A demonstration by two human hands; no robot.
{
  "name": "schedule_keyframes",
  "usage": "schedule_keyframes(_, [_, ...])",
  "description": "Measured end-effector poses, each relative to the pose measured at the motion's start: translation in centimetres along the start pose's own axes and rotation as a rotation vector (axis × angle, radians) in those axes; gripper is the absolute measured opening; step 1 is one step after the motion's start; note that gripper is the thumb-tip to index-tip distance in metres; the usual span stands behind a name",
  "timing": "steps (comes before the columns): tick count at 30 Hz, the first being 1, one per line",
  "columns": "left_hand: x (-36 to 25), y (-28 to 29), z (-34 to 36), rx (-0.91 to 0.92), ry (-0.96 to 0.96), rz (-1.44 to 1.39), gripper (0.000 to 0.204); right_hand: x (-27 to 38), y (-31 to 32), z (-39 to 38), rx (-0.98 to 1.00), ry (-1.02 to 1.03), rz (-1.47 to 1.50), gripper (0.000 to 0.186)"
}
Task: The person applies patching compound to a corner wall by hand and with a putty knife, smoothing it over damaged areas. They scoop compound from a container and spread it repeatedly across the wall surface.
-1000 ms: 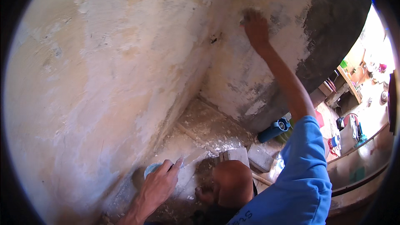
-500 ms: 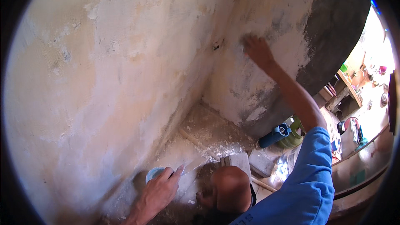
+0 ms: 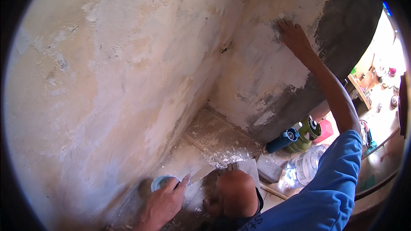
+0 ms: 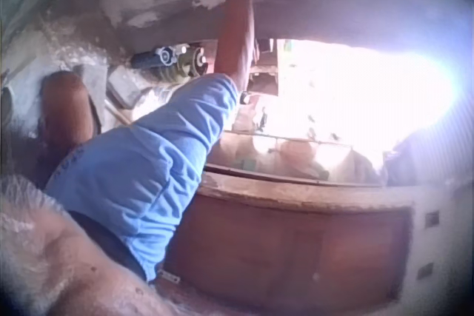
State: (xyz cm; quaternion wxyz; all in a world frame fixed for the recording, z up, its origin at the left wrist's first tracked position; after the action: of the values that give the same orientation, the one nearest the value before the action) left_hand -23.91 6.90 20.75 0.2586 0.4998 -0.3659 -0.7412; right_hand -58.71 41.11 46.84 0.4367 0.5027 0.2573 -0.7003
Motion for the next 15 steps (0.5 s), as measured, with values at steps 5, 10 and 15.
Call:
schedule_keyframes(5, [0.0, -0.7, -0.7, -0.013, -0.028, -0.042, 0.045, -1.6, 2.8, 3.6, -0.188, -0.287, 0.082, 0.054])
schedule_keyframes(10, [-0.1, -0.5, -0.2, -0.009, -0.002, -0.049, 0.043, 1.7, -0.9, 7.2, -0.317, -0.417, 0.14, 0.053])
schedule_keyframes(15, [-0.2, -0.6, -0.3, -0.007, 0.004, -0.035, 0.043, 9.3, -2.8, 6.3, -0.185, -0.428, 0.475, 0.047])
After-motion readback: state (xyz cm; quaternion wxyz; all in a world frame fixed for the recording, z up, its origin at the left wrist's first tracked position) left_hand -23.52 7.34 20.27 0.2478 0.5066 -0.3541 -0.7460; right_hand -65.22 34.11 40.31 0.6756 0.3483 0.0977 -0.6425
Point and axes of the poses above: each hand's wrist, its own z-axis towards the middle knuckle, its own y-axis out of the back of the hand, x = y × z, the point moved 7 cm from there along z, towards the middle knuckle, and after that the axes turned 12 degrees about -x, right-handed, at the moved point
